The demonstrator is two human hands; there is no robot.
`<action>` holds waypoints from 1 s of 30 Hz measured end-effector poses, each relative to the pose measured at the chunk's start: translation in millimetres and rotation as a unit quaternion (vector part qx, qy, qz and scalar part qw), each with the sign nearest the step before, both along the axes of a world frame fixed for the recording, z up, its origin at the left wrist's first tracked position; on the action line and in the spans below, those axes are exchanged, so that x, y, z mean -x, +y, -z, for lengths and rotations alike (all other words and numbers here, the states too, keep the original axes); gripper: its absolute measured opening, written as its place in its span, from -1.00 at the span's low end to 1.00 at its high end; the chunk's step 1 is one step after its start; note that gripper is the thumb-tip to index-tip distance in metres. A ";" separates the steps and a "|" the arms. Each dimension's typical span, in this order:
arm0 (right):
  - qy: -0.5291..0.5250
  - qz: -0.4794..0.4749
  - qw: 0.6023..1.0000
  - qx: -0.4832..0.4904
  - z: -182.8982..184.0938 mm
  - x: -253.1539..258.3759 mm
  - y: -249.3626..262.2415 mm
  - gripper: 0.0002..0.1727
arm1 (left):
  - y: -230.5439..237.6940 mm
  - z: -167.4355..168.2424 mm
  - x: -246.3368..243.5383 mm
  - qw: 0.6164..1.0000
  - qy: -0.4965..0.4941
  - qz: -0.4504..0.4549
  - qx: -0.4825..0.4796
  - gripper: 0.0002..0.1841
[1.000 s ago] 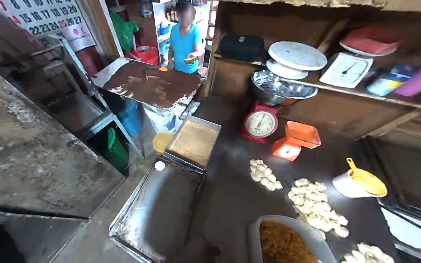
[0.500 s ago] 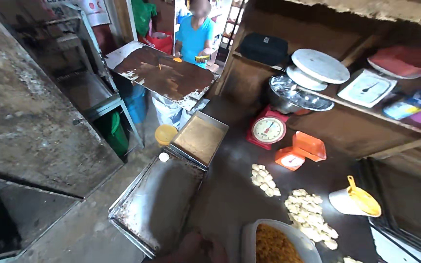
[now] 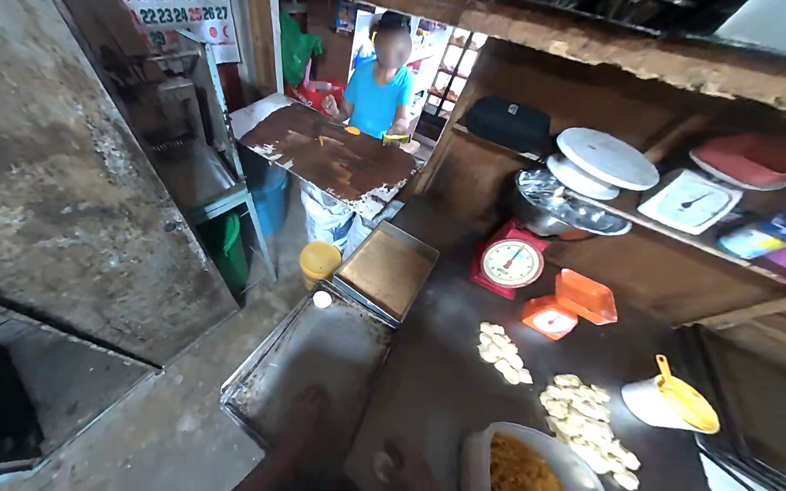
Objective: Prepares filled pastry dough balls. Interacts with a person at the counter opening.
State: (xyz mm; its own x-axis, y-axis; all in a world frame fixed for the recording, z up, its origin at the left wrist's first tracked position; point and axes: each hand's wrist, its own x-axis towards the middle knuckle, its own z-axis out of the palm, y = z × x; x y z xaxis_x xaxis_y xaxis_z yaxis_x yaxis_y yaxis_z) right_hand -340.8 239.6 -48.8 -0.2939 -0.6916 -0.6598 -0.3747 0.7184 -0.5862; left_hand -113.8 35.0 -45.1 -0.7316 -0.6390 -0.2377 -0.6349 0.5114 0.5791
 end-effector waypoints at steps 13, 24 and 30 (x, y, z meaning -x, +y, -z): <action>-0.023 0.341 0.940 0.006 28.2 -21.3 -17.6 -0.47 | -46.5 55.7 -57.4 0.983 0.059 0.141 0.099 -0.51; 0.041 0.321 0.946 0.023 27.0 -42.4 -20.7 -0.56 | -97.9 21.2 -74.1 0.980 0.063 0.187 -0.020 -0.51; 0.063 0.326 0.943 0.040 41.3 -42.0 -13.8 -0.56 | -140.1 18.7 -203.9 0.973 0.113 -0.201 0.004 -0.57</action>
State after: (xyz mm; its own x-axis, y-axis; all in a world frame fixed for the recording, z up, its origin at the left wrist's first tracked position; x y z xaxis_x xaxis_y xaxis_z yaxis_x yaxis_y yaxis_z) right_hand -298.8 225.8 -90.1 -0.7464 -0.3837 -0.5438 0.0595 0.7754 -0.6287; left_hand 90.1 -105.0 -63.9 -0.4551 -0.8854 -0.0941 -0.6420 0.2531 0.7238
